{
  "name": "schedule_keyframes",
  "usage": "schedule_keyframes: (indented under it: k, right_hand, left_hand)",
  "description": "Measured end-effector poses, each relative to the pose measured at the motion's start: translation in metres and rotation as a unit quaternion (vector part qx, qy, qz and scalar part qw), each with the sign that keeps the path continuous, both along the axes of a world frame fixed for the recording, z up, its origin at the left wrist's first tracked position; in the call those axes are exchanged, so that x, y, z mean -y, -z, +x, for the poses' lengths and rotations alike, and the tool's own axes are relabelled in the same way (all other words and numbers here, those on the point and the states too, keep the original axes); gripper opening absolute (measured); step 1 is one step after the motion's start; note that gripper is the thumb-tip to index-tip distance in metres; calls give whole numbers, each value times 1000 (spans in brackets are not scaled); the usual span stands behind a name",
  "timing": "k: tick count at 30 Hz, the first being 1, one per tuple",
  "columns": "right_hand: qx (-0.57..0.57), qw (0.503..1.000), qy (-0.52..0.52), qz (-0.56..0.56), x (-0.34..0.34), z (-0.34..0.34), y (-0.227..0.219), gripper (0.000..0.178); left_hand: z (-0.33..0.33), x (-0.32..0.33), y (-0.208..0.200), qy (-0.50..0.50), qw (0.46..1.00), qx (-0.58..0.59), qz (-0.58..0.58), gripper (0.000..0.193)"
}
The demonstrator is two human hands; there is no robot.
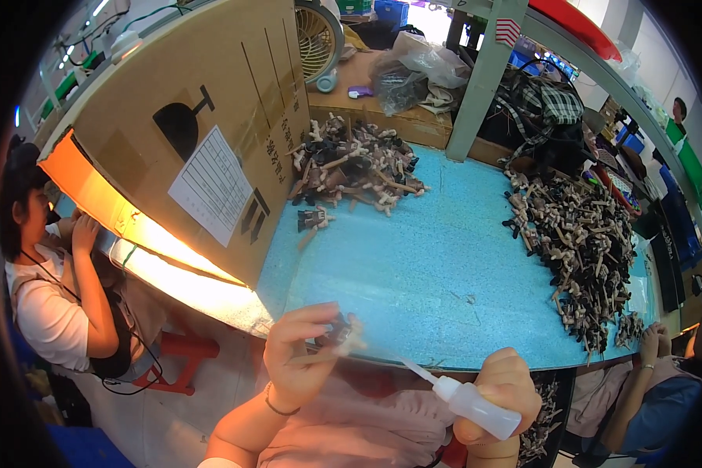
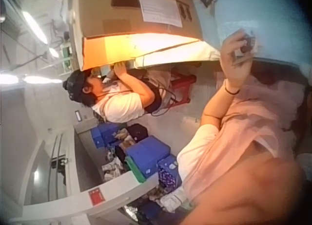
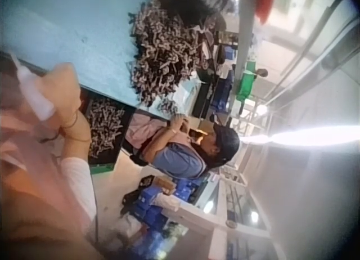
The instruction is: The person assembles small plastic action figures by gluing their parts together with a glue bottle at a factory workbench.
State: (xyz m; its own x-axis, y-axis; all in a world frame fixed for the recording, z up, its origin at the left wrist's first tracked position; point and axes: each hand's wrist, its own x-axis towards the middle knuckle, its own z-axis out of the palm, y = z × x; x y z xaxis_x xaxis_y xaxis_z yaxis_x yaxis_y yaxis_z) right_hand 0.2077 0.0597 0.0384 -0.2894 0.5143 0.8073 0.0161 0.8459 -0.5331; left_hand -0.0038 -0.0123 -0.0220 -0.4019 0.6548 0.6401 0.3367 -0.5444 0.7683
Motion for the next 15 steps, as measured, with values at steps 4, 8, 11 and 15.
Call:
schedule_keyframes:
  k: [4,8,11,15]
  right_hand:
    - [23,999,-40,-5,-6,-1,-8,50]
    - [1,999,-40,-3,-6,-4,-10,50]
    - [11,999,-42,8,-6,-6,-11,49]
    - [38,997,-54,32,-8,-6,-12,49]
  left_hand:
    - [-1,2,0,3,1000,3,3,35]
    - [-2,3,0,7,1000,13,0,35]
    - [-2,4,0,5,1000,2,3,34]
    - [-4,4,0,2,1000,0,-3,34]
